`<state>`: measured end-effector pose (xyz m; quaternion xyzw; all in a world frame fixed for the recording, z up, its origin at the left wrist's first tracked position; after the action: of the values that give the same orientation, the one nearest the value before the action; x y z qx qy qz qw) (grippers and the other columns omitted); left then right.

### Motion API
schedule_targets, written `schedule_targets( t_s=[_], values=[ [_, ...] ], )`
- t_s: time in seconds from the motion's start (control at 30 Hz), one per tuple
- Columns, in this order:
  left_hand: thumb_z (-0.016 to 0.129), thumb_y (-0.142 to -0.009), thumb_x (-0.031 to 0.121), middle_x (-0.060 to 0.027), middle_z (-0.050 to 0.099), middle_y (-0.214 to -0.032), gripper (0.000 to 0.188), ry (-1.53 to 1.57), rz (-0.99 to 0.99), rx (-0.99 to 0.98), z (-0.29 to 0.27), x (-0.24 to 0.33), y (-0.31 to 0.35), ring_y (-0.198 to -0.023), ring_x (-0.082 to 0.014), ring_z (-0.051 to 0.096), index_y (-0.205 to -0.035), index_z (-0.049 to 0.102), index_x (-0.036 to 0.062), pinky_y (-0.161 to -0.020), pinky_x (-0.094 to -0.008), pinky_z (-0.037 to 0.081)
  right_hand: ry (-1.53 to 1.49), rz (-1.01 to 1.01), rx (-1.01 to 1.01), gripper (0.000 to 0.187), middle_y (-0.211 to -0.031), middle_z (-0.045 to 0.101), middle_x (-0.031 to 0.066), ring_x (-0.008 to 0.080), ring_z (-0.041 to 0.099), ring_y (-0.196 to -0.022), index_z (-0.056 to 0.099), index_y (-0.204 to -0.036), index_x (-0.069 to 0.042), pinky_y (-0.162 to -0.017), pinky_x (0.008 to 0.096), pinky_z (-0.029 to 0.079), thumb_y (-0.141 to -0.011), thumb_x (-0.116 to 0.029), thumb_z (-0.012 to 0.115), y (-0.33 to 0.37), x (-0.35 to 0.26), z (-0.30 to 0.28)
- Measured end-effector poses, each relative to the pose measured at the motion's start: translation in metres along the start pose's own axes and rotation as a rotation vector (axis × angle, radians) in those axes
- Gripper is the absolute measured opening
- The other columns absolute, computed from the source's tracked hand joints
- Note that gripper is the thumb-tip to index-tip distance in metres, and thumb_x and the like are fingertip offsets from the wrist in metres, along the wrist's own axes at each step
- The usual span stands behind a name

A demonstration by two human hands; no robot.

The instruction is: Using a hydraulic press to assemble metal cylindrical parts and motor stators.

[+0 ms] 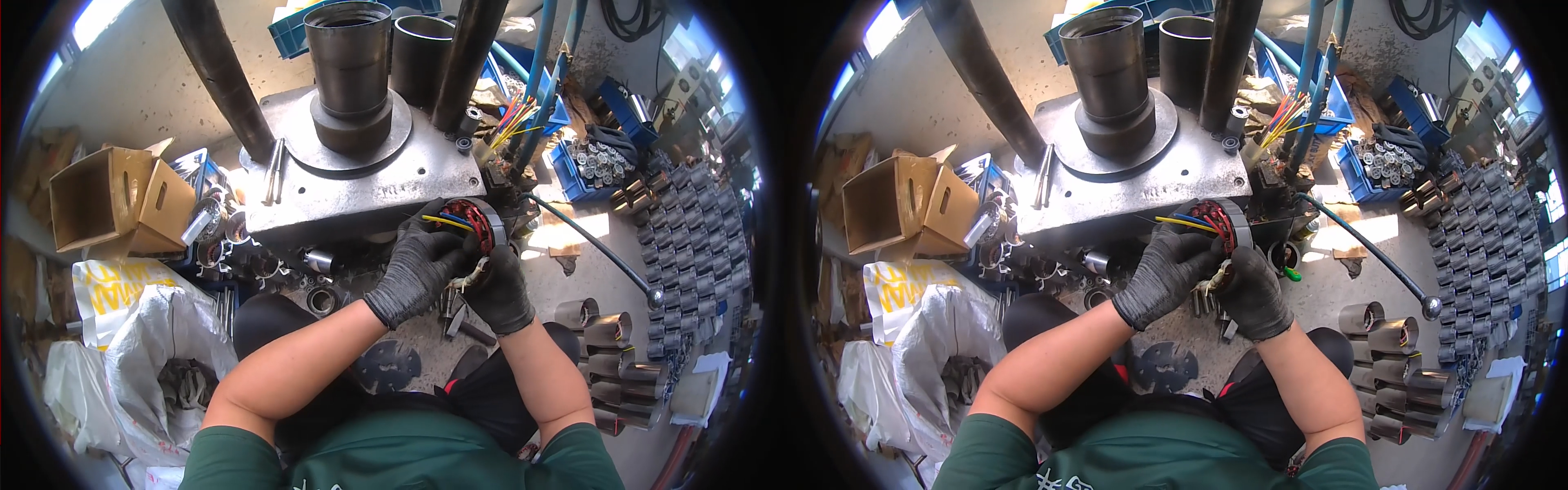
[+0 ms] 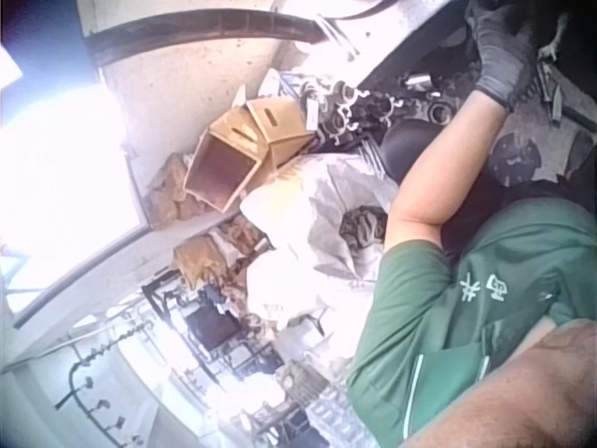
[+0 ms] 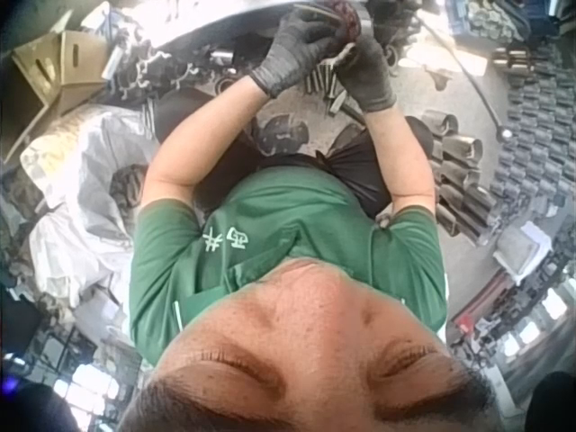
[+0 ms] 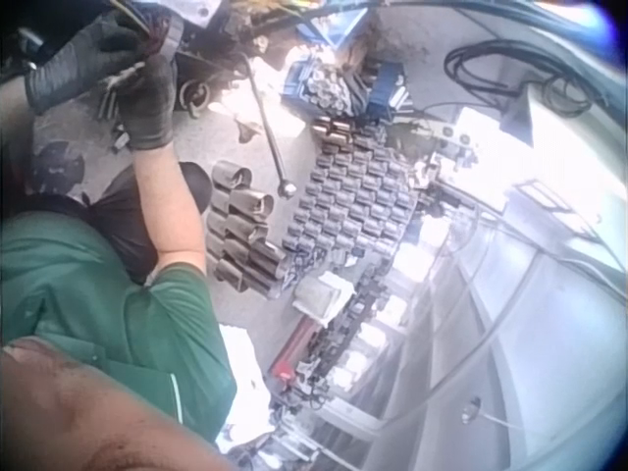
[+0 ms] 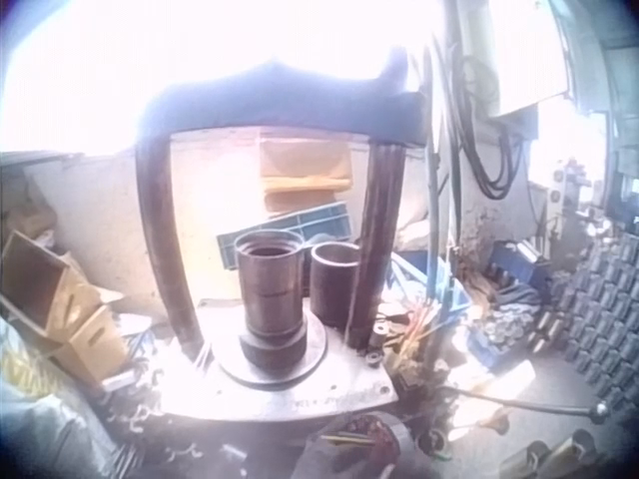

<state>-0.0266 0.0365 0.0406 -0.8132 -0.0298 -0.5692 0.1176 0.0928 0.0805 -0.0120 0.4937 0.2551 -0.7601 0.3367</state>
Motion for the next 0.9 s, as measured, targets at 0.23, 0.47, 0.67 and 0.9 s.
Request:
schedule_targets(
  t_s=[0.23,0.47,0.67,0.9],
  values=[
    [0.083,-0.081,0.041,-0.0257,0.043,-0.152,0.058,-0.015,0.185,0.026,-0.006,0.017,0.010,-0.141,-0.0455,0.042,-0.134,0.069,0.0192,-0.120,-0.0527,0.033,-0.580,0.035,0.132,0.081,-0.142,0.058,0.0165,0.0321,0.057,-0.131,0.047,-0.150,-0.010,-0.112,0.0511,0.047,-0.095,-0.068,0.058,-0.014,-0.024,0.016],
    [0.096,-0.068,0.033,-0.0220,0.040,-0.155,0.064,-0.292,0.381,-0.012,0.000,0.035,0.006,-0.146,-0.0429,0.037,-0.126,0.072,0.0173,-0.121,-0.0541,0.034,-0.721,0.108,0.162,0.082,-0.136,0.063,0.0146,0.0337,0.061,-0.124,0.055,-0.143,-0.011,-0.110,0.0528,0.048,-0.093,-0.076,0.053,-0.018,-0.021,0.016],
    [0.096,-0.062,0.017,-0.0196,0.040,-0.150,0.050,-0.016,0.267,0.005,-0.002,0.029,0.010,-0.138,-0.0411,0.045,-0.107,0.075,0.0104,-0.117,-0.0442,0.044,-0.583,0.133,0.103,0.073,-0.139,0.061,0.0137,0.0315,0.062,-0.127,0.049,-0.149,-0.011,-0.109,0.0467,0.051,-0.102,-0.067,0.045,-0.023,-0.028,0.003],
    [0.085,-0.077,0.008,-0.0171,0.038,-0.147,0.056,-0.049,0.135,0.051,-0.010,0.020,0.014,-0.133,-0.0335,0.048,-0.126,0.057,0.0057,-0.115,-0.0424,0.049,0.244,-0.228,0.143,0.099,-0.150,0.053,0.0137,0.0253,0.054,-0.136,0.029,-0.161,-0.011,-0.113,0.0420,0.048,-0.085,-0.043,0.083,-0.018,-0.071,-0.011]
  ],
)
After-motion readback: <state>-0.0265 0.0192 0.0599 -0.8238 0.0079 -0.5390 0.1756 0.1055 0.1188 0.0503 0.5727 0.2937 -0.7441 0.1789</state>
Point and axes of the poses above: each hand's wrist, its own y-axis away from the middle knuckle, its own z-axis out of the palm, x = y × z, the point moved 10 cm from there along -y, towards the middle knuckle
